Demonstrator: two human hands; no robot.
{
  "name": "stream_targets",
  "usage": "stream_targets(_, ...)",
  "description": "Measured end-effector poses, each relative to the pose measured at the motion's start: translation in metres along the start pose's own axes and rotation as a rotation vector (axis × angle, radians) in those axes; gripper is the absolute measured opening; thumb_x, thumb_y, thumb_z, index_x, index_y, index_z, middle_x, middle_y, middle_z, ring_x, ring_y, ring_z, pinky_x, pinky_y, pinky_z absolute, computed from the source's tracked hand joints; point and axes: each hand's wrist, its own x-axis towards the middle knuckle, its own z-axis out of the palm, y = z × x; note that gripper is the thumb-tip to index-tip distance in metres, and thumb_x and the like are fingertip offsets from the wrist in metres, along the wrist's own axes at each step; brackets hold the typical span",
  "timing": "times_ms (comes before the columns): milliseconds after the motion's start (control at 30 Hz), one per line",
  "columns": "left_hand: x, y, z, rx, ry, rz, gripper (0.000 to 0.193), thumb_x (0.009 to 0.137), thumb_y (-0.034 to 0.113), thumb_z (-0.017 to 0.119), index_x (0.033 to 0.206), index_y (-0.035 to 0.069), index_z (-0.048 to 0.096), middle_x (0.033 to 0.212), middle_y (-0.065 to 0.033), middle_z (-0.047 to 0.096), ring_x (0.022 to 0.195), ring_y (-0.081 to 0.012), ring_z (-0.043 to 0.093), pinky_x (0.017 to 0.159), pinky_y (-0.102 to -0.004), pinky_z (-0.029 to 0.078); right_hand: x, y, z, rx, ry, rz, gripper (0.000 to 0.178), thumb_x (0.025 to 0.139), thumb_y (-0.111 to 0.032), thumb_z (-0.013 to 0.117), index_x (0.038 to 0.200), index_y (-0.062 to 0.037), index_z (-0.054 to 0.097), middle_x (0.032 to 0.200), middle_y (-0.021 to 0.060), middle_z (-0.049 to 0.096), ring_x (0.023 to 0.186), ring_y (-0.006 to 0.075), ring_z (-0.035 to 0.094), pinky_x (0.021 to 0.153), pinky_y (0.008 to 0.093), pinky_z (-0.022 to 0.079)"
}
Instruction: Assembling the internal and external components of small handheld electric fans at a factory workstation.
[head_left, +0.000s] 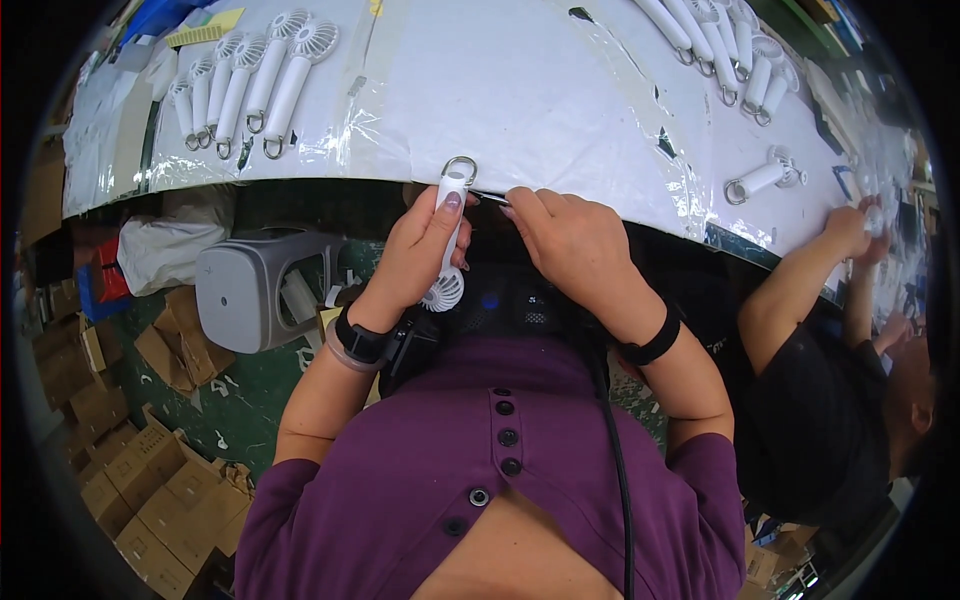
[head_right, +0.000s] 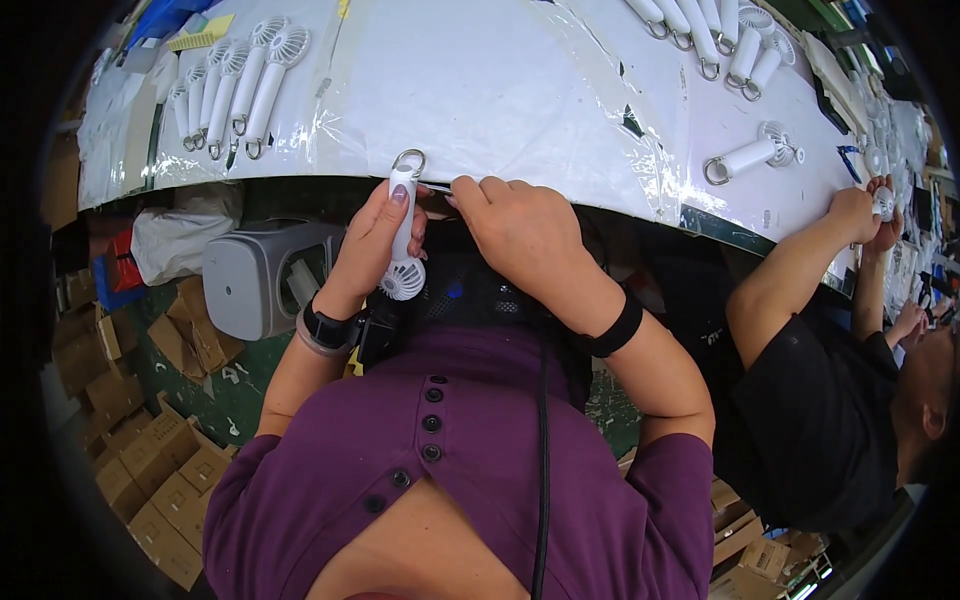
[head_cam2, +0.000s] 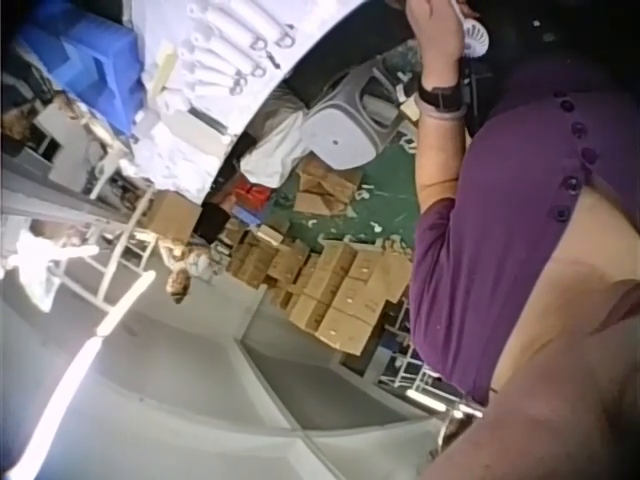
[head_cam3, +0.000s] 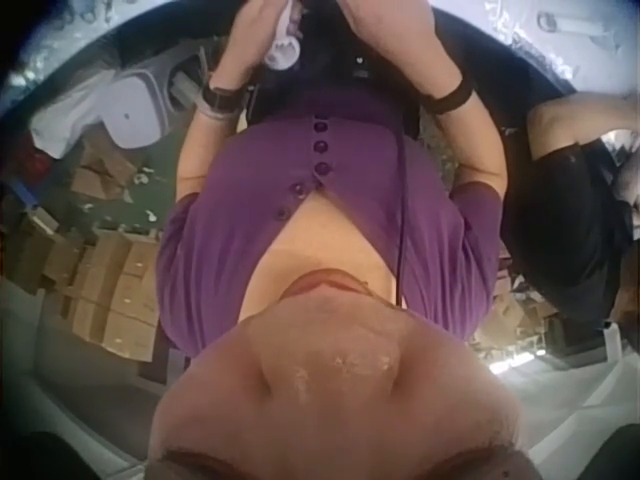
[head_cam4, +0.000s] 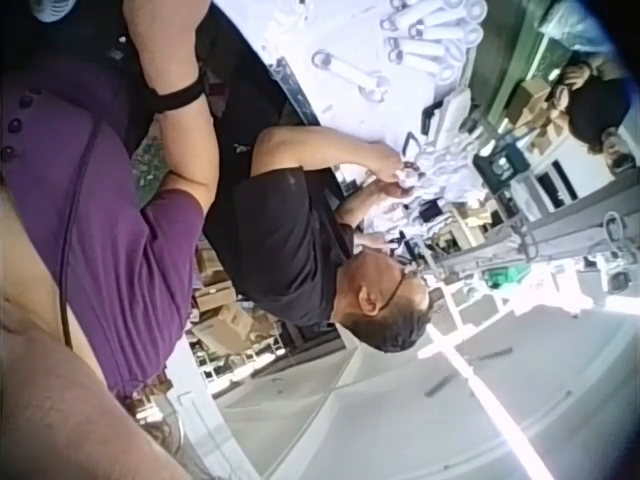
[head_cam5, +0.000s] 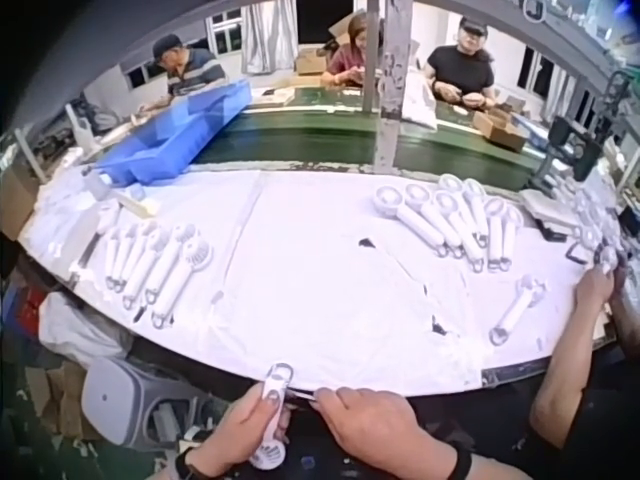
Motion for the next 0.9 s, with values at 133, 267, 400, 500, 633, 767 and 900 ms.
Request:
stream_targets(133,-0.001,0.002,0.003,0.021,0.026,0.001,0.032,0.099,0.031,0.038,0.108,0.003,0.051,0.072,-0.001,0.05,0.06,-0.0071,0.048,0.056,-0.0226,0.044,0.0,0.002,0.002,-0.024,-0.038,-0.001,0.014,0.085,-0.02,0.06,0.083,-0.0092,0.052,0.061,0.0044,0.052,0.052,0.0219,0.057,0.043,0.033,0.042)
stream_targets(267,-0.002,0.003,0.004,0.058,0.027,0.013,0.031,0.099,0.029,0.038,0.107,0.003,0.051,0.071,-0.0007,0.05,0.06,-0.0071,0.048,0.056,-0.0224,0.043,-0.001,0.003,0.001,-0.007,-0.041,-0.009,0.014,0.086,-0.02,0.059,0.083,-0.0091,0.051,0.06,0.0045,0.052,0.051,0.0221,0.056,0.043,0.0332,0.042)
stream_targets(400,-0.001,0.001,0.003,0.121,0.037,0.038,0.03,0.099,0.028,0.038,0.107,0.003,0.051,0.071,-0.0004,0.05,0.059,-0.0068,0.047,0.056,-0.0221,0.043,0.003,0.004,-0.003,-0.012,-0.091,-0.008,0.014,0.086,-0.02,0.058,0.082,-0.009,0.05,0.058,0.0052,0.052,0.05,0.0228,0.056,0.042,0.0341,0.041)
stream_targets(500,-0.001,0.001,0.003,0.107,0.036,0.033,0.029,0.099,0.028,0.038,0.106,0.003,0.051,0.071,-0.0003,0.049,0.059,-0.0068,0.047,0.055,-0.0219,0.042,0.007,0.005,-0.006,-0.014,-0.142,-0.014,0.016,0.087,-0.021,0.056,0.08,-0.0087,0.049,0.056,0.0061,0.053,0.049,0.0239,0.057,0.041,0.0352,0.041)
stream_targets(633,-0.001,0.002,0.006,0.103,0.047,0.038,0.029,0.099,0.028,0.038,0.105,0.003,0.051,0.071,-0.0001,0.049,0.059,-0.0067,0.046,0.055,-0.0217,0.041,0.01,0.006,-0.01,-0.036,-0.209,-0.011,0.017,0.087,-0.021,0.055,0.079,-0.008,0.048,0.055,0.0069,0.054,0.048,0.0249,0.057,0.04,0.0362,0.041)
stream_targets(767,0.001,0.001,0.003,0.078,0.05,0.026,0.029,0.099,0.029,0.038,0.105,0.003,0.05,0.07,-0.0001,0.048,0.058,-0.0066,0.045,0.055,-0.0216,0.041,0.014,0.006,-0.009,-0.06,-0.226,-0.017,0.017,0.088,-0.021,0.054,0.08,-0.0073,0.048,0.056,0.0071,0.055,0.048,0.0255,0.057,0.041,0.0366,0.041)
stream_targets(900,-0.003,0.001,0.004,0.042,0.03,0.018,0.029,0.1,0.029,0.037,0.105,0.003,0.05,0.07,-0.0002,0.048,0.058,-0.0065,0.045,0.055,-0.0216,0.041,0.012,0.007,-0.009,-0.055,-0.225,-0.031,0.017,0.088,-0.021,0.054,0.08,-0.0067,0.048,0.056,0.0075,0.055,0.049,0.0262,0.057,0.041,0.0369,0.041)
